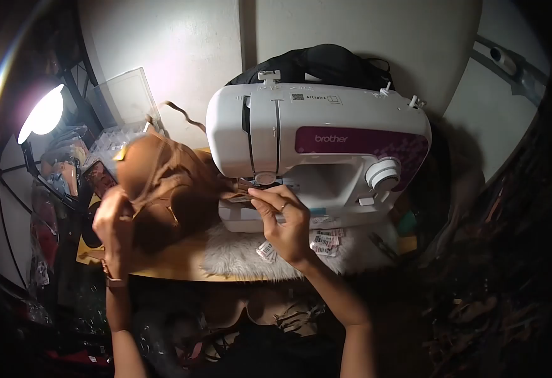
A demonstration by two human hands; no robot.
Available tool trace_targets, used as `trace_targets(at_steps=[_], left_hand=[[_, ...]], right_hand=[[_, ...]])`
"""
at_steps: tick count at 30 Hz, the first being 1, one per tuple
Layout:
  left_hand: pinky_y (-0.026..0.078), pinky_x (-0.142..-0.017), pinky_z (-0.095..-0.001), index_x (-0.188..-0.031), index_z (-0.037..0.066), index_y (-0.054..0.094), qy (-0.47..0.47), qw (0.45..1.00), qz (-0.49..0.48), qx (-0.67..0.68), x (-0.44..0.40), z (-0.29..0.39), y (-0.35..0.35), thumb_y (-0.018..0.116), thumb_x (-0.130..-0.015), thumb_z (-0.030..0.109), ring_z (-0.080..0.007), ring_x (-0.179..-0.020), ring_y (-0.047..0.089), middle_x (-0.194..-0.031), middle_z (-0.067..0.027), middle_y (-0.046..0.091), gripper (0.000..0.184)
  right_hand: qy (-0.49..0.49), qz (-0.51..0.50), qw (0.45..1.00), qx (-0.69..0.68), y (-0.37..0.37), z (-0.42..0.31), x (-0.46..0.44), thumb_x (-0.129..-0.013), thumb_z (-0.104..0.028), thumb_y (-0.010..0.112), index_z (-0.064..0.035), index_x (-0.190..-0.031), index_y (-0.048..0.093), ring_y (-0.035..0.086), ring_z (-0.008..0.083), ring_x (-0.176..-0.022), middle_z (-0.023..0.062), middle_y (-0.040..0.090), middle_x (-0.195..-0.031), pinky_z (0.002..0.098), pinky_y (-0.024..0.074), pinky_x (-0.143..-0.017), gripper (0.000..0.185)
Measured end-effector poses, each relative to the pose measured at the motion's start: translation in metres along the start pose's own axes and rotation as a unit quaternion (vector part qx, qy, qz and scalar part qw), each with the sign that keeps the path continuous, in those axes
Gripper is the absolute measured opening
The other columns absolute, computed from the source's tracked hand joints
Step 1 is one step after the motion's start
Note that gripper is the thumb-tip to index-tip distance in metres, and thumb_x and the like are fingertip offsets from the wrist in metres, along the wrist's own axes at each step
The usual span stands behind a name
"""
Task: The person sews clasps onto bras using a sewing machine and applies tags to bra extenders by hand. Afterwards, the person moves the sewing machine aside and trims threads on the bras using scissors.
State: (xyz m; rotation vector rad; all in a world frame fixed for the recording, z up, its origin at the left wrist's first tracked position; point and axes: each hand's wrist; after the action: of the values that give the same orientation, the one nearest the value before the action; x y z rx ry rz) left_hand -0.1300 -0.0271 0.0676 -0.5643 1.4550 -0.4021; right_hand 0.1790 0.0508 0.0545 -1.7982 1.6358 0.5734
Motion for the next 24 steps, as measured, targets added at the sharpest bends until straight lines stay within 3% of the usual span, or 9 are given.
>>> trace_targets(at_steps=[1,3,4,5,7,9,13,17,24], left_hand=[[0.048,-0.071,-0.0359,-0.088,0.004,0.063,-0.022,0.99,-0.141,0.006,0.008,0.009,0.002,0.055,-0.077,0.003,-0.0284,-0.085,0.063,-0.091,-0.0114,0.065,0.014],[0.04,-0.09,-0.0411,-0.1,0.004,0.061,0.046,0.951,-0.302,0.04,0.016,0.028,0.008,0.072,-0.068,0.015,-0.0303,-0.108,0.053,-0.111,-0.0155,0.059,0.035],[0.036,-0.095,-0.0427,-0.105,0.003,0.06,0.043,0.947,-0.305,0.092,0.017,0.036,0.018,0.078,-0.062,0.021,-0.0315,-0.113,0.05,-0.117,-0.0167,0.055,0.049],[0.037,-0.095,-0.0419,-0.106,0.003,0.059,0.056,0.974,-0.202,0.091,0.018,0.054,0.018,0.076,-0.067,0.021,-0.0308,-0.112,0.051,-0.116,-0.0156,0.056,0.046],[0.04,-0.092,-0.0404,-0.106,0.002,0.059,0.089,0.957,-0.143,0.236,-0.002,0.084,0.016,0.073,-0.071,0.018,-0.03,-0.107,0.053,-0.112,-0.0138,0.059,0.041],[0.044,-0.086,-0.0373,-0.107,0.002,0.059,0.103,0.932,-0.139,0.318,-0.01,0.098,0.022,0.07,-0.075,0.015,-0.0284,-0.1,0.057,-0.103,-0.0127,0.063,0.037],[0.051,-0.069,-0.0358,-0.108,-0.002,0.056,0.027,0.791,-0.278,0.544,-0.027,0.134,0.05,0.066,-0.079,0.009,-0.0311,-0.08,0.065,-0.086,-0.0172,0.066,0.032],[0.051,-0.067,-0.0341,-0.104,-0.003,0.055,0.003,0.773,-0.314,0.551,-0.028,0.138,0.056,0.064,-0.079,0.005,-0.0316,-0.079,0.067,-0.083,-0.0192,0.067,0.029],[0.052,-0.069,-0.0321,-0.102,-0.005,0.057,-0.02,0.751,-0.271,0.601,-0.022,0.138,0.058,0.064,-0.078,0.002,-0.0275,-0.081,0.068,-0.085,-0.0198,0.067,0.026]], right_hand=[[0.034,-0.019,0.999,0.012,0.01,0.012,0.005,-0.083,-0.001,0.063,-0.0015,-0.101,0.067,0.06,0.0135,-0.073,0.0082,0.063,-0.083,0.0228,0.0464,-0.065,0.018],[0.043,-0.018,0.999,-0.009,0.016,0.03,0.008,-0.084,-0.002,0.062,-0.0008,-0.101,0.066,0.062,0.0143,-0.077,0.0094,0.063,-0.083,0.0242,0.0478,-0.067,0.018],[0.07,-0.032,0.997,-0.003,0.014,0.032,0.008,-0.085,-0.003,0.061,0.0016,-0.101,0.066,0.061,0.0127,-0.079,0.0083,0.063,-0.086,0.0232,0.0477,-0.07,0.017],[0.097,-0.047,0.994,0.003,0.013,0.035,0.007,-0.087,-0.004,0.061,0.0039,-0.101,0.065,0.061,0.0111,-0.082,0.0072,0.064,-0.089,0.0222,0.0477,-0.073,0.017],[0.111,-0.058,0.992,-0.014,0.014,0.038,0.008,-0.087,-0.005,0.061,0.0049,-0.102,0.064,0.061,0.0107,-0.082,0.0084,0.066,-0.09,0.0222,0.0478,-0.073,0.018],[0.118,-0.056,0.991,-0.014,0.014,0.039,0.008,-0.088,-0.005,0.06,0.006,-0.103,0.063,0.061,0.0106,-0.082,0.0087,0.066,-0.092,0.0217,0.0477,-0.074,0.019],[0.14,-0.037,0.987,-0.075,0.014,0.041,0.009,-0.086,-0.002,0.06,0.0048,-0.102,0.062,0.064,0.0129,-0.085,0.0111,0.067,-0.091,0.0242,0.0504,-0.074,0.017],[0.154,-0.044,0.983,-0.094,0.012,0.041,0.009,-0.087,-0.003,0.06,0.0057,-0.102,0.062,0.064,0.0128,-0.086,0.0113,0.067,-0.093,0.0242,0.0505,-0.076,0.018],[0.155,-0.067,0.981,-0.099,0.01,0.036,0.006,-0.087,-0.003,0.06,0.0048,-0.101,0.062,0.063,0.0122,-0.086,0.0105,0.068,-0.093,0.0237,0.0503,-0.076,0.016]])
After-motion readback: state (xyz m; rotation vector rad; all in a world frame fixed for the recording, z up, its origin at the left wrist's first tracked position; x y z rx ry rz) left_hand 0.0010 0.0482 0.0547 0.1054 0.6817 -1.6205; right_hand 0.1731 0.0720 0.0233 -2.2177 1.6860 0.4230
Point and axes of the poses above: each hand's wrist, its own x-axis away from the middle knuckle, its own y-axis out of the palm, z = x × y
